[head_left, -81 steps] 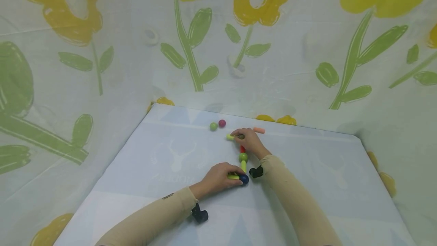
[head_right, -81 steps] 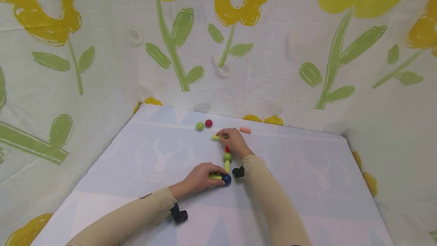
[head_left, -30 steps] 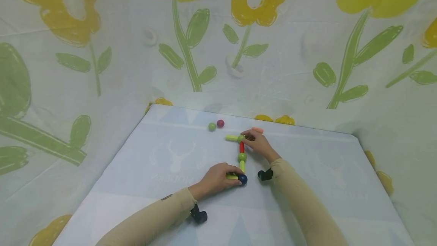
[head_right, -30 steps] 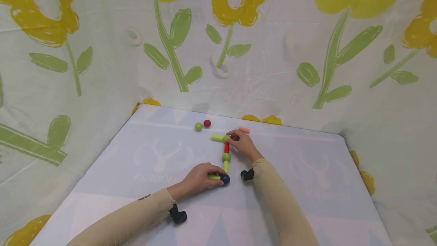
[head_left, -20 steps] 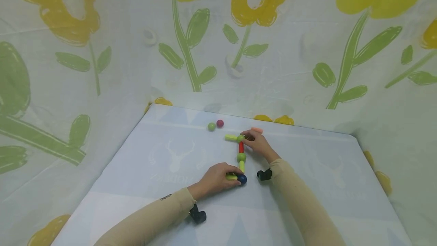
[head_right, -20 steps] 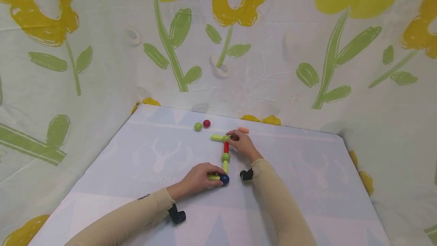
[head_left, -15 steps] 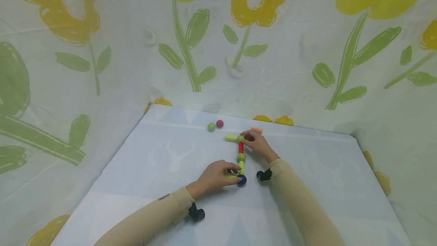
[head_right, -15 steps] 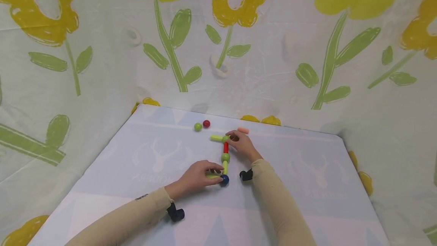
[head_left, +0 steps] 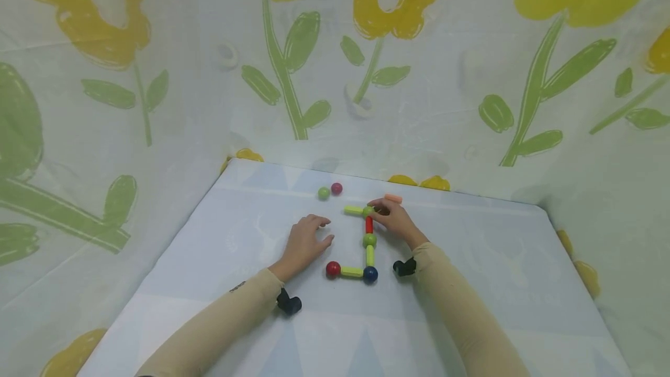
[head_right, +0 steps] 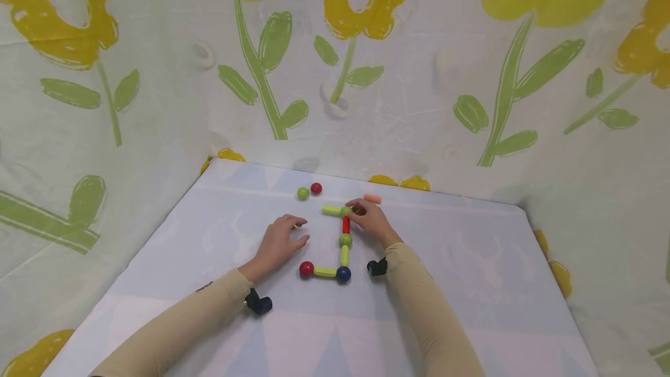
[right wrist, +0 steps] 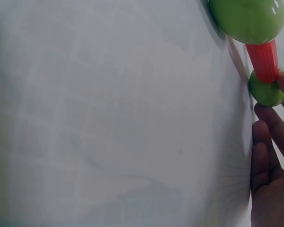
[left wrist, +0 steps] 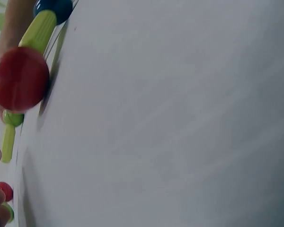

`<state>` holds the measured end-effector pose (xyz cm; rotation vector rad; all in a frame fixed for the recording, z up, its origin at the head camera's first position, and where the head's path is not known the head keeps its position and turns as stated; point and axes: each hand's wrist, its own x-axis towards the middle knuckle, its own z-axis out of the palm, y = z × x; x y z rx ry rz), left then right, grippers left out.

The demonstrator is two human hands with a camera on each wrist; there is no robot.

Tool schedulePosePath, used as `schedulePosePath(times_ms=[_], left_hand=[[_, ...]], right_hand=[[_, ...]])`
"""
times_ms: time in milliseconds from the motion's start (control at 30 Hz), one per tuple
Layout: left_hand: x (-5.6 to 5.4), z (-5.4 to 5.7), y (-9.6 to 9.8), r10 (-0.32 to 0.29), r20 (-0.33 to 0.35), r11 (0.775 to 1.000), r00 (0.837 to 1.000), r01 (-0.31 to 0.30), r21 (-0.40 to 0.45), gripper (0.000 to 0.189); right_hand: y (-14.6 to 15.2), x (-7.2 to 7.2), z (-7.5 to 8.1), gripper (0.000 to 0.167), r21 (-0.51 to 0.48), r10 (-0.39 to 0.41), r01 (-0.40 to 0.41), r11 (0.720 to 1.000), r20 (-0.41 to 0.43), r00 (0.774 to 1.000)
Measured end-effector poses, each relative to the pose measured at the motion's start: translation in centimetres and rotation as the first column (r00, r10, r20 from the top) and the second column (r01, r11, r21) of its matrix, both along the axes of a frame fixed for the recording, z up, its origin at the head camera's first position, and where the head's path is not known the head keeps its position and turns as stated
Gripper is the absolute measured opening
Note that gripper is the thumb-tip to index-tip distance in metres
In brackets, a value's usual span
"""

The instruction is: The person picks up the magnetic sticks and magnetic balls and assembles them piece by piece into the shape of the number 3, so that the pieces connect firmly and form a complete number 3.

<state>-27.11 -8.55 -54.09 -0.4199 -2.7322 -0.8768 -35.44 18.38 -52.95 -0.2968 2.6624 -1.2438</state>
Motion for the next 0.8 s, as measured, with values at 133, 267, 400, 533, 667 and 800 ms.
schedulePosePath(times_ms=[133,267,400,533,667,800], left_hand=[[-1.5,-0.3,-0.5,0.073,0.005,0.997,0.997,-0.073,-0.026,0.043],[-3.1,-0.4,-1.0,0.120,0.022,0.992,0.993,-0.120,-0.029,0.050],[-4.8,-0.5,-1.4,0.144,0.050,0.989,0.988,-0.145,0.007,0.052],[-6.2,-0.8,-1.8,0.147,0.063,0.988,0.987,-0.150,0.037,0.055],[-7.2,-0.9,-1.9,0.134,0.083,0.989,0.988,-0.138,0.048,0.057],[-8.1,-0.9,-1.9,0.123,0.096,0.991,0.988,-0.128,0.044,0.059]], right_hand=[[0.1,0.0,0.0,0.036,-0.011,0.005,-0.005,1.000,0.000,1.000],[0.1,0.0,-0.1,0.036,-0.009,0.001,-0.001,1.000,-0.003,1.000],[0.0,-0.1,-0.1,0.035,-0.003,-0.003,0.003,1.000,-0.019,1.000],[-0.1,-0.1,-0.1,0.034,-0.015,0.003,-0.004,1.000,-0.028,1.000],[-0.1,0.0,-0.2,0.034,-0.010,0.001,-0.001,1.000,-0.023,1.000],[-0.3,0.2,0.0,0.034,-0.012,-0.019,0.019,1.000,-0.020,1.000]])
